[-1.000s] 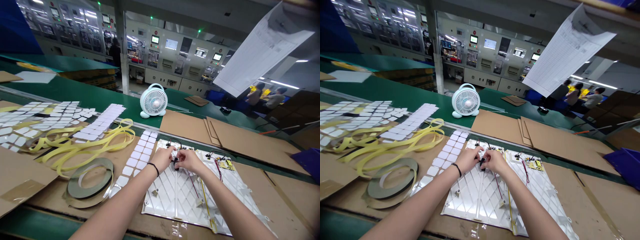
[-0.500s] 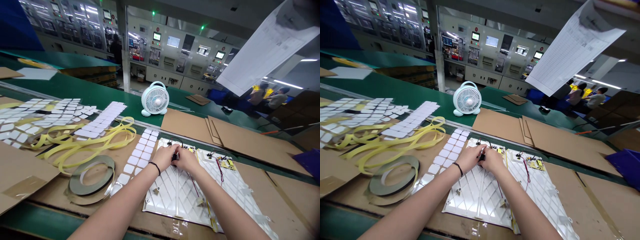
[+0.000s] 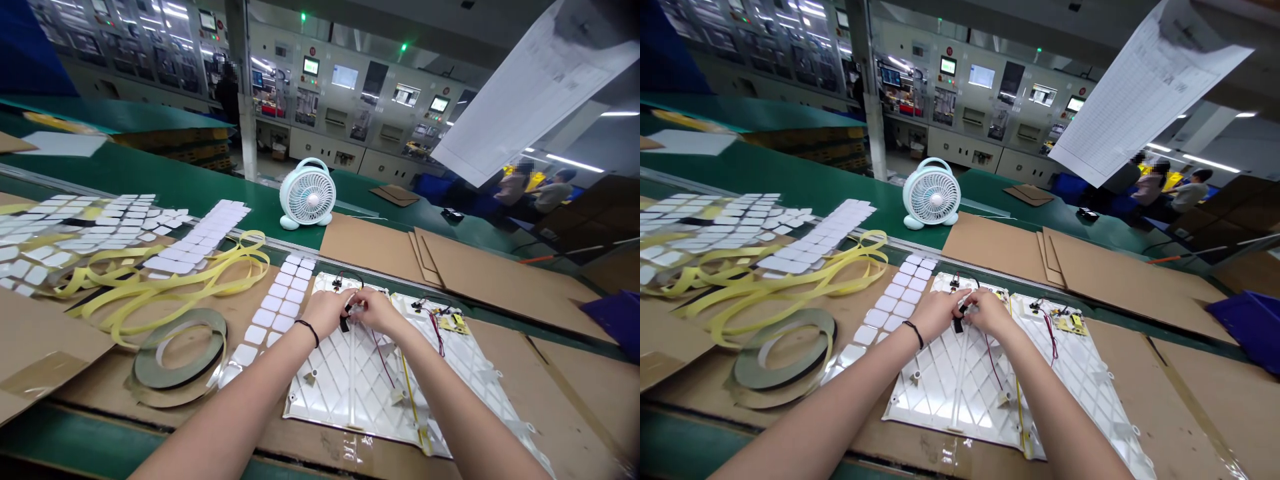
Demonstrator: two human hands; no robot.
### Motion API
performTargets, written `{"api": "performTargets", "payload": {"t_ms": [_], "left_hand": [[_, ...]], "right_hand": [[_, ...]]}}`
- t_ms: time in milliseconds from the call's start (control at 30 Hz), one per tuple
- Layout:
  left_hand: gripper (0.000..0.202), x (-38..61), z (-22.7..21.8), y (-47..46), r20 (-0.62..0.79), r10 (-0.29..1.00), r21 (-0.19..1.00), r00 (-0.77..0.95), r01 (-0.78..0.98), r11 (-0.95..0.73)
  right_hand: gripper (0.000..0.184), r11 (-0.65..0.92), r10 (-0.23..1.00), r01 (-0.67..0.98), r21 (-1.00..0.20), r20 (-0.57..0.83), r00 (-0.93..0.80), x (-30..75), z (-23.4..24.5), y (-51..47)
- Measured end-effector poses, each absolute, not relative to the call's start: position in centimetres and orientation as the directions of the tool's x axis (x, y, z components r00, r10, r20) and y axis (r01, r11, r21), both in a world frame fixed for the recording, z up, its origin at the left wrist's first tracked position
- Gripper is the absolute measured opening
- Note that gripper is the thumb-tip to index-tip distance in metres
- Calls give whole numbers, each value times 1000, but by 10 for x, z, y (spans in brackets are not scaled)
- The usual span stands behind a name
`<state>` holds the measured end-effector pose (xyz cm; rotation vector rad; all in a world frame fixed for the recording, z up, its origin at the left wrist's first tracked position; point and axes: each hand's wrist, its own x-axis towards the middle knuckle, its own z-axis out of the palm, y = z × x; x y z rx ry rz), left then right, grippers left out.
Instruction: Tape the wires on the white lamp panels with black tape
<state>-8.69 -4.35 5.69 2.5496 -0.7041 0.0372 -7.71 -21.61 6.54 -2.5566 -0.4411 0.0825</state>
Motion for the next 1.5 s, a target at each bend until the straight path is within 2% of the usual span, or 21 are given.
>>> {"api": "performTargets", "payload": {"t_ms": [100, 267, 567, 700, 867, 933, 1067, 1167, 1300, 1500], "left_hand": [[62, -89, 59, -43, 145, -475, 447, 868, -486, -751], [68, -92, 63, -43, 175, -440, 467, 881, -468, -750], [64, -90, 58, -44, 145, -415, 490, 898, -430, -759], [59, -92, 59, -44, 148, -422, 478, 895, -438, -762], [64, -92, 58, -44, 155, -418, 464, 895, -440, -769], [65, -91, 57, -44, 164, -414, 461, 896, -440, -771], [63, -91, 56, -44, 168, -413, 467, 895, -441, -767], [56, -92, 57, -44, 173, -421, 457, 890, -451, -767], [51, -92, 59, -44, 185, -423, 416, 887, -460, -784], [62, -91, 58, -45, 168, -428, 393, 888, -459, -797]], "right_hand": [[25, -793, 307, 303, -529, 82, 948, -79, 62, -213], [11, -766, 228, 273, -582, 151, 962, -85, 56, -207], [15, -674, 383, 455, -582, 252, 889, -105, 67, -216], [13, -686, 317, 390, -614, 230, 920, -110, 64, -215], [13, -657, 356, 418, -627, 230, 906, -114, 69, -211], [12, -676, 328, 385, -628, 212, 921, -112, 69, -212], [21, -692, 236, 294, -659, 178, 955, -102, 60, -212], [28, -681, 228, 284, -675, 174, 958, -93, 51, -208], [35, -723, 249, 289, -628, 154, 956, -88, 50, -202], [38, -771, 225, 274, -575, 156, 962, -91, 47, -200]]}}
